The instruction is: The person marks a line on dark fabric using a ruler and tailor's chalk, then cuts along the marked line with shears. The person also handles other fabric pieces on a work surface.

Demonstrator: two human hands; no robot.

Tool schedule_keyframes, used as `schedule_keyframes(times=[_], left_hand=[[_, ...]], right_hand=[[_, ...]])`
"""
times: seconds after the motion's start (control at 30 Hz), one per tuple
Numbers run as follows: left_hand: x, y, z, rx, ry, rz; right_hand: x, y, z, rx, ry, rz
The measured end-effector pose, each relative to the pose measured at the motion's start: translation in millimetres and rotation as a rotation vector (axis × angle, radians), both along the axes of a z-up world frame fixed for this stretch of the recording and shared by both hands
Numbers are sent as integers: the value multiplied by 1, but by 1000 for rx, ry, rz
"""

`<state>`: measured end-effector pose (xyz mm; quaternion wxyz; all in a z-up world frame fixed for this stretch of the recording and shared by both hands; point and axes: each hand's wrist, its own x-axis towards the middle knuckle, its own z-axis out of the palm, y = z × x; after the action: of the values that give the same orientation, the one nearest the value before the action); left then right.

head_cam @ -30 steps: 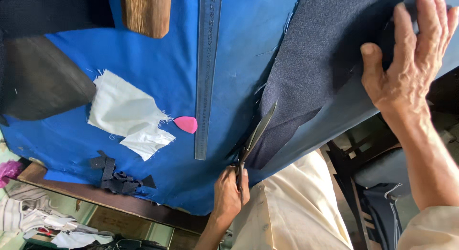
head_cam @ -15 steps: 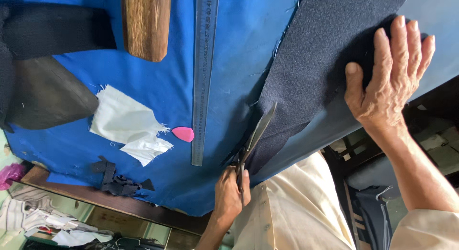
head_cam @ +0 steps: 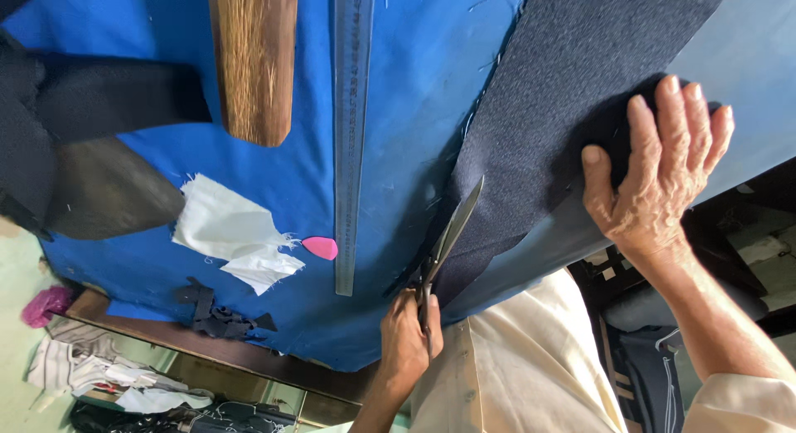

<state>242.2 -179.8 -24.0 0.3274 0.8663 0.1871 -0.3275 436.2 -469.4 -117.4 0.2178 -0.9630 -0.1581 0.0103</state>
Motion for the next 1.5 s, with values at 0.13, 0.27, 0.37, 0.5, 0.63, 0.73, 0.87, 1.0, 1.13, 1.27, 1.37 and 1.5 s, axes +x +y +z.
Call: schedule_keyframes(times=[0.13, 0.27, 0.37, 0.5, 0.63, 0.73, 0.87, 1.0, 1.13, 1.27, 1.37, 1.5], left_hand=[[17, -3, -6, -10, -110, -29], [3, -1, -8, 34, -76, -58], [19, -7, 0, 42, -90, -16], [44, -17, 0, -11, -76, 21], [52, -23, -9, -26, -91, 17], [47, -23, -11, 23, -125, 5], [55, -26, -4, 48, -140, -4], [77, -35, -1, 10, -76, 12], [100, -43, -4, -9, -126, 19], [97, -44, -8, 20, -115, 16], [100, -46, -2, 44, -162, 0], [110, -52, -2, 43, -92, 24]], right_hand=[[1, 1, 2, -11, 14, -25], [1, 0, 2, -4, 38, -27], [3, 1, 2, -8, 9, -34], [3, 1, 3, -18, 19, -50], [2, -1, 3, -16, 59, -60], [2, -1, 1, -16, 27, -60], [1, -2, 0, -8, 37, -72], [2, -3, 1, -25, 46, -73], [1, -3, 0, -33, 45, -78], [0, -3, -2, -49, 42, -75], [-3, -5, -3, -58, 53, -85], [-3, -5, -5, -62, 70, -92]])
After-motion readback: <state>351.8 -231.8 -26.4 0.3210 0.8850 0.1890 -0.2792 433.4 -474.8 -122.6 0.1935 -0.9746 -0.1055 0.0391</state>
